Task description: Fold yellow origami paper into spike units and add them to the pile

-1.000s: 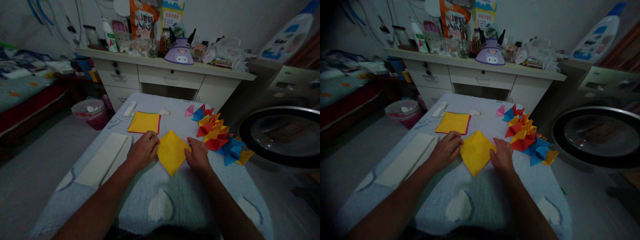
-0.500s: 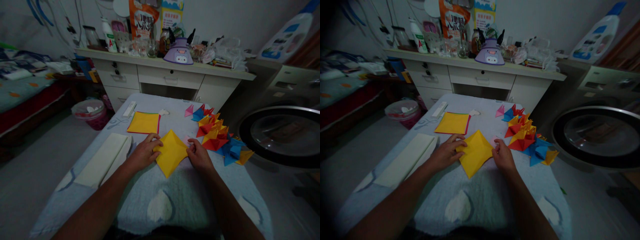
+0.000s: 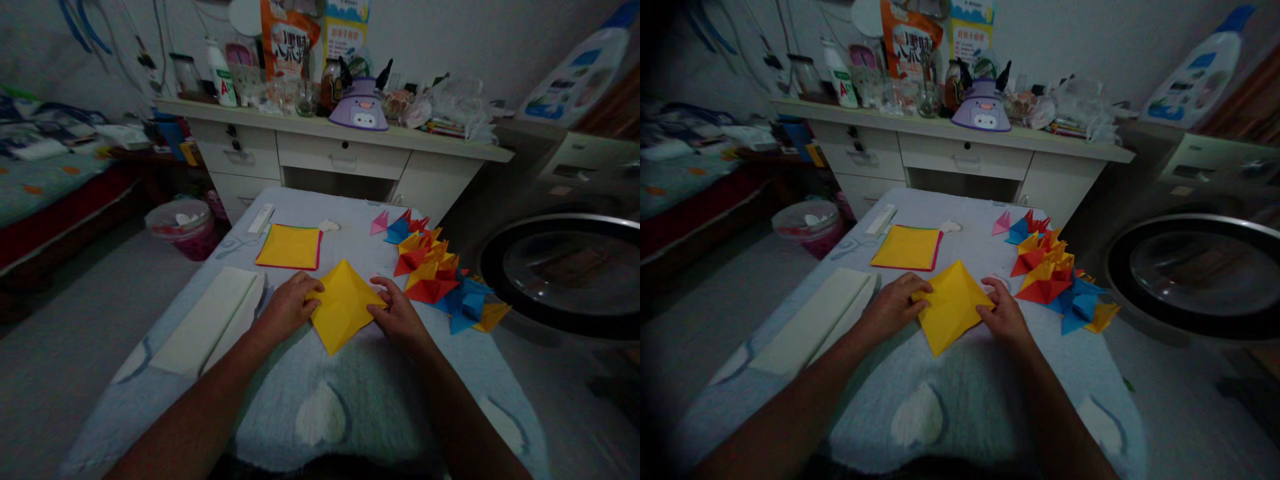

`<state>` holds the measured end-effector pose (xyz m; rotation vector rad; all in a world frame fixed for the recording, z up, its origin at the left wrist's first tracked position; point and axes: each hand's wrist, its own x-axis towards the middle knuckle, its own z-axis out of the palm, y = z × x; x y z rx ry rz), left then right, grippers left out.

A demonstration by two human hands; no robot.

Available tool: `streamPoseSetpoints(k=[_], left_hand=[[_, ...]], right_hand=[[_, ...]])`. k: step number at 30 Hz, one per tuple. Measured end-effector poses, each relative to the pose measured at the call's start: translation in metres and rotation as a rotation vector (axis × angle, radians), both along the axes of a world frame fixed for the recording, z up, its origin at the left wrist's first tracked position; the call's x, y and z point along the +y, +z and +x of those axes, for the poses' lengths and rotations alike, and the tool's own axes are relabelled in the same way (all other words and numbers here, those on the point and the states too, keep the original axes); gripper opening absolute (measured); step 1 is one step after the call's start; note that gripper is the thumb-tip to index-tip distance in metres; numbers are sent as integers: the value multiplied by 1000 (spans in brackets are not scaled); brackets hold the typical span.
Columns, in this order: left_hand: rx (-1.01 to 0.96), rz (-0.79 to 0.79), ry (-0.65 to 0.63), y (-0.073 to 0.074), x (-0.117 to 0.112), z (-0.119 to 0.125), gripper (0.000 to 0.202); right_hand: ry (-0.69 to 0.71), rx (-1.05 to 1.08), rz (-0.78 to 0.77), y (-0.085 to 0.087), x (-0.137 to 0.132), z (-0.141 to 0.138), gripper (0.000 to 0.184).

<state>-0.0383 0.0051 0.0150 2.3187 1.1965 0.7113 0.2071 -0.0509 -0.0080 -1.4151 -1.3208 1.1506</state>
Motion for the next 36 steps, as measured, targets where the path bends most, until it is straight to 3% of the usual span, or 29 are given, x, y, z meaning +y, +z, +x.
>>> streamPoseSetpoints(k=[5, 10, 15, 19, 26, 31, 36], left_hand=[[-34, -22, 46, 1, 0, -1, 22], [-95, -10, 55, 1, -2, -1, 20], [-110, -6, 76, 3, -3, 1, 18], [-95, 9, 90, 2, -2, 1, 17], [-62, 34, 86, -1, -1, 1, 22], [-39, 33, 71, -1, -2, 1, 33], [-60, 37, 106, -1, -1, -1, 26]], right_hand=[[-8, 253, 8, 1, 0, -7, 54], [-38, 313, -40, 4, -1, -12, 68], [-64, 284, 69, 6, -2, -12, 59], [-85, 123, 228, 1, -1, -7, 48], [-32, -469, 417, 1, -1, 2, 23], [-89, -617, 484, 1, 1, 1, 24], [-67, -654, 564, 2, 0, 0, 17]])
